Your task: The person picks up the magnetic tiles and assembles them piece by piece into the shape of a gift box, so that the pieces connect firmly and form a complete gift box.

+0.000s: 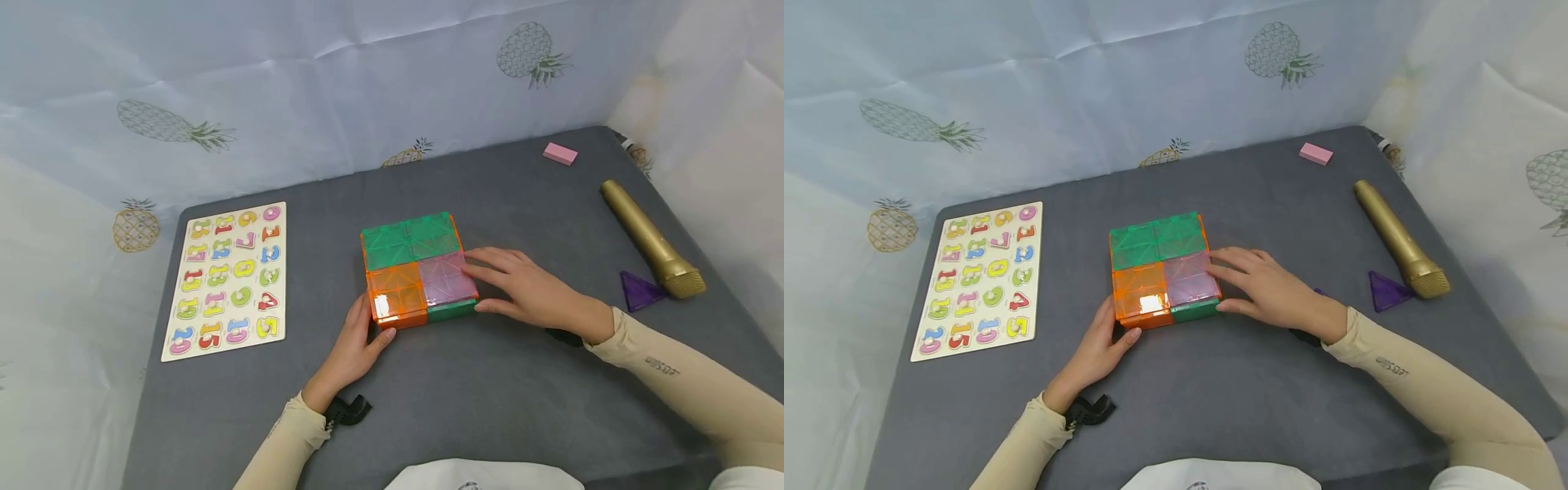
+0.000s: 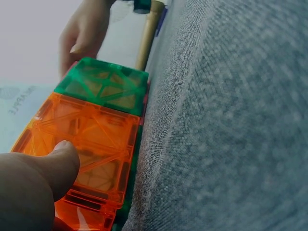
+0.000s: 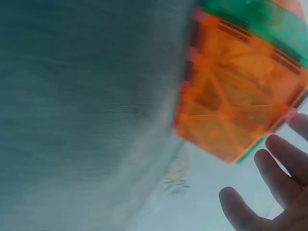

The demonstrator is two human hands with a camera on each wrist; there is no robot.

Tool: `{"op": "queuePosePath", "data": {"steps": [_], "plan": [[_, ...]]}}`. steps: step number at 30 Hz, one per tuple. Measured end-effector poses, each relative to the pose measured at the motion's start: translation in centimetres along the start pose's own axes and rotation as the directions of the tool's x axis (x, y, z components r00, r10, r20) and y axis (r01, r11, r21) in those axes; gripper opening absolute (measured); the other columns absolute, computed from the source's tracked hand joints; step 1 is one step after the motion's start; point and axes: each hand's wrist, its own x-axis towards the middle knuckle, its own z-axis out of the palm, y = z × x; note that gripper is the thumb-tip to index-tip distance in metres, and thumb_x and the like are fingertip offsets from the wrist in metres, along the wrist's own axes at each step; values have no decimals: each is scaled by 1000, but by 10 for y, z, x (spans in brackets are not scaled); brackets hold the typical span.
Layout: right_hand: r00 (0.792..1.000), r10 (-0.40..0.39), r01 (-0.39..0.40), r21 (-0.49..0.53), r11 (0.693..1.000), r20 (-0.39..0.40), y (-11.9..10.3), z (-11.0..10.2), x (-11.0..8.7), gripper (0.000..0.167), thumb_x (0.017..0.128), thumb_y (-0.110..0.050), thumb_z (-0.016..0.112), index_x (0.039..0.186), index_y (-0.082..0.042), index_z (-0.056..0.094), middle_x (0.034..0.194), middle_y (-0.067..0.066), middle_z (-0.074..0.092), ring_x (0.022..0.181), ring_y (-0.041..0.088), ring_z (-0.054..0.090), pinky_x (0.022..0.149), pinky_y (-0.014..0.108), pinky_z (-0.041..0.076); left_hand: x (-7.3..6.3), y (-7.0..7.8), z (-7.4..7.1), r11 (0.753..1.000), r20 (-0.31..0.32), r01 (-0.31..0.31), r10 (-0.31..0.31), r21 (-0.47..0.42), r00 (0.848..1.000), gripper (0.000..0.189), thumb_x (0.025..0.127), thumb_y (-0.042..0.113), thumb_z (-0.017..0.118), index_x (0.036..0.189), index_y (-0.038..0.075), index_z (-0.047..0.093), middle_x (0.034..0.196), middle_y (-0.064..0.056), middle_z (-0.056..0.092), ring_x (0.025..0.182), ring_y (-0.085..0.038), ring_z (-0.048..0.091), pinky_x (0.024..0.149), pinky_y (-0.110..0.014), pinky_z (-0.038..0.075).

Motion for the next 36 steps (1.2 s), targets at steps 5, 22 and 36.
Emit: {"op": "queuePosePath", "data": {"steps": [5, 22, 36], "plan": [[998, 45, -46, -24, 999, -34, 10, 1, -28, 66, 82, -31, 76, 140, -11, 51, 143, 15, 47, 129, 32, 44, 99, 52, 36, 1, 0, -2, 1000, -2, 6, -6, 9, 1000, 84, 93, 38, 62, 156, 13, 12, 157, -13, 22, 144, -30, 23, 113, -53, 27], [902, 415, -406, -94, 909, 115, 35, -18, -104, 61, 72, -27, 83, 121, 0, 60, 115, 18, 55, 106, 38, 51, 87, 54, 40, -17, 1, -9, 999, -38, 44, -44, 22, 998, 81, 93, 35, 63, 155, 13, 15, 155, -15, 24, 144, -33, 22, 111, -57, 28], [936, 352, -345, -162, 925, 15, 14, -48, -36, 31, 79, -16, 79, 90, -12, 51, 62, -6, 51, 49, 5, 41, 48, 26, 35, -4, 1, 0, 1000, 3, -6, 6, 3, 1000, 85, 93, 35, 63, 156, 19, 8, 157, -11, 22, 144, -30, 21, 113, -55, 28]]}}
